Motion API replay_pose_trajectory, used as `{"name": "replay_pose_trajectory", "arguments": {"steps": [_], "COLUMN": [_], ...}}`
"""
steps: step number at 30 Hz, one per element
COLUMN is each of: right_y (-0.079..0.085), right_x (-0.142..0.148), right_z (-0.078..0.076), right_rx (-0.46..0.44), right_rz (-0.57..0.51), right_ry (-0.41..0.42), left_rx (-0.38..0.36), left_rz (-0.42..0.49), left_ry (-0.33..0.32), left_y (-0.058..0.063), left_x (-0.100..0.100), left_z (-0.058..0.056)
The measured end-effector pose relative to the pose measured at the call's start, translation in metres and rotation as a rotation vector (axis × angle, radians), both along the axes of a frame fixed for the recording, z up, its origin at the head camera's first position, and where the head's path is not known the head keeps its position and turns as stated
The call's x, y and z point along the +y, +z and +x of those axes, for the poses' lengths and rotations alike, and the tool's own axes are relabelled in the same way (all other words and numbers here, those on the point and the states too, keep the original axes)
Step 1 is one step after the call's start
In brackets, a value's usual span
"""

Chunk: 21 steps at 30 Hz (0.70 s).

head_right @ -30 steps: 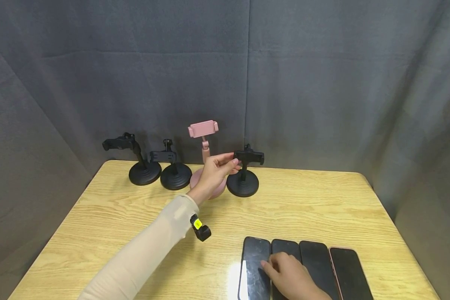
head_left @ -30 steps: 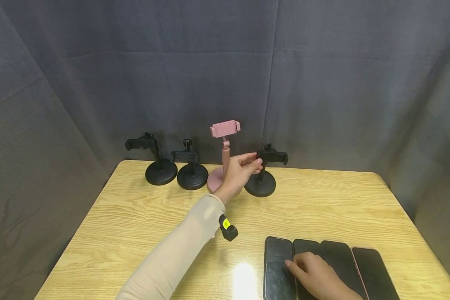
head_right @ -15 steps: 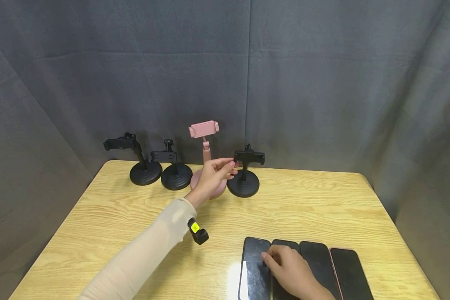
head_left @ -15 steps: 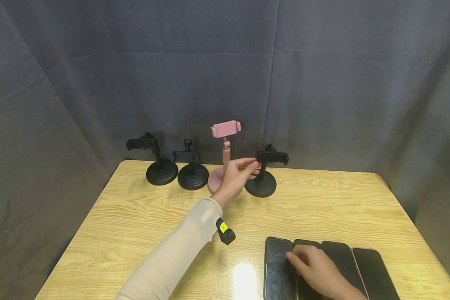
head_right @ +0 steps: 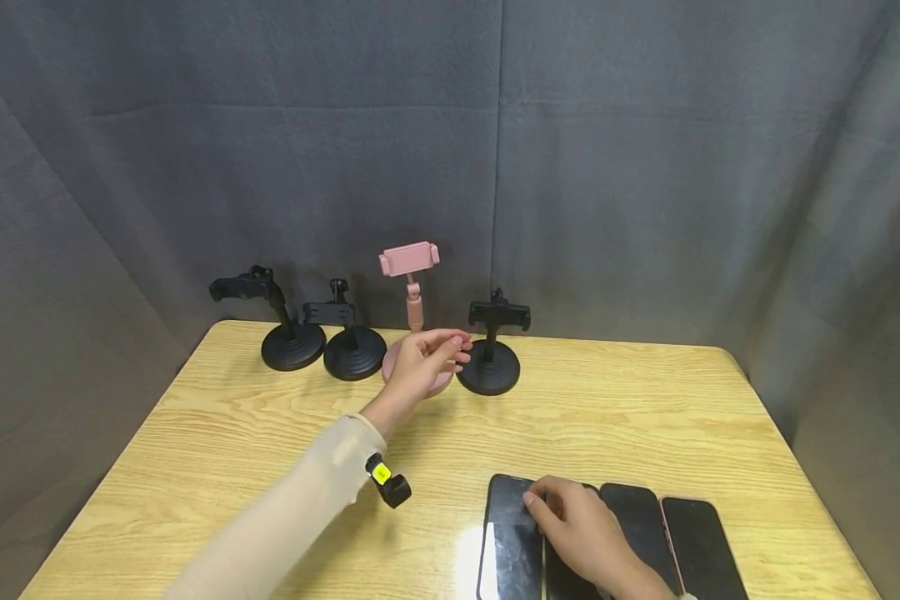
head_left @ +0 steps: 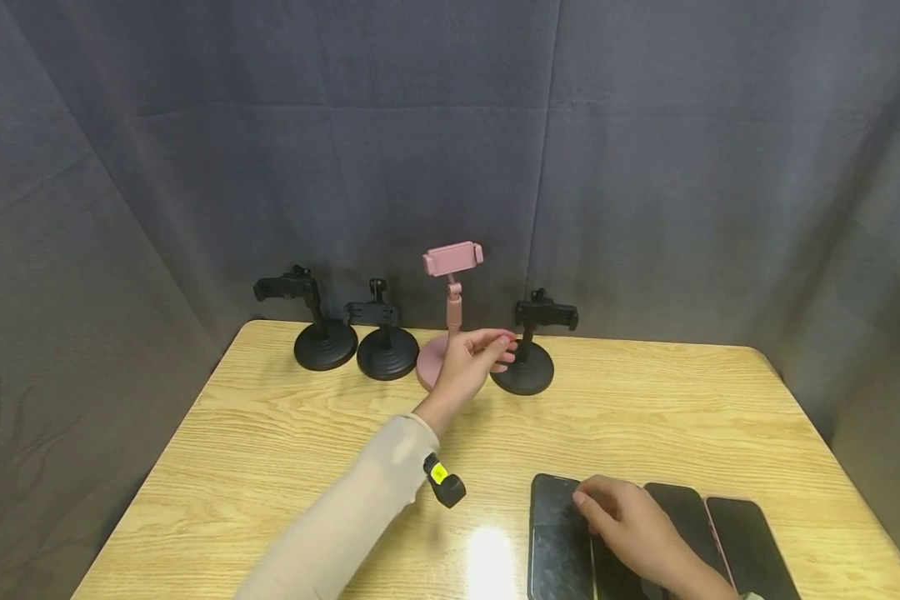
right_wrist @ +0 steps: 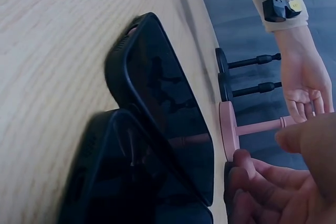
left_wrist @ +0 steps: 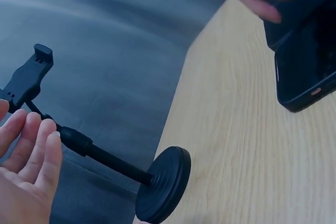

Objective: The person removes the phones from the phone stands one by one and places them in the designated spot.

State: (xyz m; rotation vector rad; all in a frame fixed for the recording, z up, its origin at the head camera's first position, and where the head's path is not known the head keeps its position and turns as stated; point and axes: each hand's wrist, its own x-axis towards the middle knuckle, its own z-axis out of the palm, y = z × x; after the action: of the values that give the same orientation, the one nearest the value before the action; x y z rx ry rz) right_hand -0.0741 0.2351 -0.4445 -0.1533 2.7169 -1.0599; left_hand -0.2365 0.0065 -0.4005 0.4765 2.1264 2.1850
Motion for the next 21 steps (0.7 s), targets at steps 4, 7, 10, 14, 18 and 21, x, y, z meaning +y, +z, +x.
{"name": "replay_pose_trajectory", "arguments": {"steps": [4, 7, 10, 14, 18, 21], "right_y": [0.002, 0.003, 0.004, 0.005, 0.006, 0.006], "right_x": [-0.002, -0.004, -0.007, -0.011, -0.015, -0.017], "right_z": [-0.002, -0.003, -0.005, -0.009, -0.013, -0.015], "right_rx": [0.007, 0.011, 0.018, 0.023, 0.012, 0.012], "right_rz": [-0.014, -0.021, -0.029, -0.055, -0.075, -0.080], "right_ry": [-0.025, -0.043, -0.049, -0.038, -0.040, -0.042], "left_rx": [-0.027, -0.043, -0.055, -0.050, -0.036, -0.033], "left_rz": [0.034, 0.054, 0.072, 0.059, 0.029, 0.022], "left_ry": [0.010, 0.018, 0.032, 0.054, 0.053, 0.060], "left_y": [-0.003, -0.006, -0.011, -0.017, -0.022, -0.024], "left_x": [-0.003, -0.006, -0.009, -0.013, -0.016, -0.019], "left_z": [0.005, 0.009, 0.012, 0.017, 0.022, 0.025]}}
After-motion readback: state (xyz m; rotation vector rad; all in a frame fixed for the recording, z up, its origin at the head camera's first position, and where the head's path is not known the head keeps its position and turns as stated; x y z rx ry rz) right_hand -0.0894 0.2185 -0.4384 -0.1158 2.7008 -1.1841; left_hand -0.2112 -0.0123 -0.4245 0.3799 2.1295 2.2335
